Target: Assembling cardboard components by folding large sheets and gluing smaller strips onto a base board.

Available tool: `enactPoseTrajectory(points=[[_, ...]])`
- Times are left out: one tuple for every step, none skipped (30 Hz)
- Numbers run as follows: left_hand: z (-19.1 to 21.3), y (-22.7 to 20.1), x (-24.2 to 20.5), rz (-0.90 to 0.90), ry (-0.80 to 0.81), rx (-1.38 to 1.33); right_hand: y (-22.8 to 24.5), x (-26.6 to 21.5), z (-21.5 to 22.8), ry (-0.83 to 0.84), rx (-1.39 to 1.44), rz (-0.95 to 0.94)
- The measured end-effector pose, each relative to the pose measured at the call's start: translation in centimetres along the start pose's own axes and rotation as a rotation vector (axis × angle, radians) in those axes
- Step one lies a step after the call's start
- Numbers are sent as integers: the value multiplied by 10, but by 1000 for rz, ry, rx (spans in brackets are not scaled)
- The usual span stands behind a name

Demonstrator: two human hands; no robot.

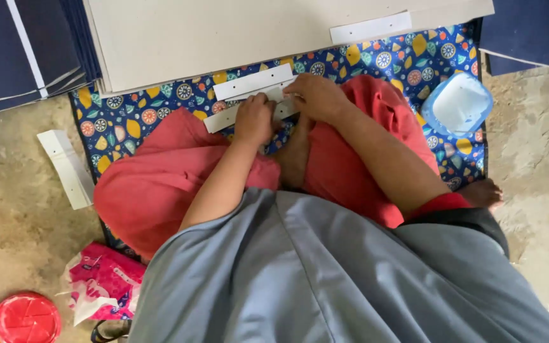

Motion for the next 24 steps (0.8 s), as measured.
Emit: enactPoseTrajectory(points=[[-1, 2, 0, -7, -6, 0, -7, 0, -4, -5, -7, -4], [-3, 4, 1, -22, -18, -4, -15, 0, -10, 30, -79, -46], [-5, 5, -2, -33, -26, -12, -22, -2, -18, 71, -147, -87], [-2, 5, -4, -36, -28, -15, -24, 2, -24, 73, -150, -90], [3, 7, -6, -1, -59, -8, -29, 7, -31, 131, -219, -146], [8, 9, -7, 35, -89, -1, -34, 11, -38, 189, -288, -202], [-1, 20, -8, 30, -98, 0, -30, 14, -36, 184, -295, -204], [-13, 36, -8, 156, -19, 32, -28, 16, -37, 247, -361, -213], [-27, 50, -10, 276, 67, 63, -25, 15, -40, 313, -421, -229], [-29, 54, -12, 267, 66, 62, -26, 17, -42, 309, -421, -238], [-31, 59, -13, 280, 113, 41, -28, 19, -44, 320, -437, -232], [-34, 64, -13, 294, 160, 20, -29, 21, -46, 332, -452, -226], [-27, 60, -12, 284, 155, 22, -29, 22, -46, 325, -455, -235], [-19, 56, -12, 286, 152, 25, -30, 22, -45, 326, -446, -252], [-13, 52, -14, 292, 153, 28, -30, 21, -47, 331, -434, -267], [0, 45, -17, 285, 151, 29, -21, 18, -41, 327, -434, -273], [13, 40, -20, 287, 148, -30, -12, 15, -34, 287, -335, -263], [25, 34, -22, 290, 146, -90, -4, 12, -27, 246, -236, -251], [24, 35, -19, 284, 147, -89, 6, 6, -23, 243, -235, -256], [25, 38, -16, 301, 77, -144, 18, 1, -13, 79, -117, -203], [24, 40, -15, 321, 8, -200, 29, -7, -5, -82, 0, -148], [38, 30, -18, 317, 11, -200, 29, -6, -12, -83, 2, -152], [53, 22, -22, 334, -47, -270, 28, -6, -16, -176, 123, -157], [69, 14, -26, 351, -106, -339, 27, -6, -20, -268, 245, -161]])
Point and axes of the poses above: each hand's wrist, its own x-axis towards the middle knuckle, its own z-axis out of the back of the hand, y = z × x, the point moved 4 cm from there along x, towards the middle knuckle, and after that the axes turned 15 degrees about y, right-handed, at the moved point
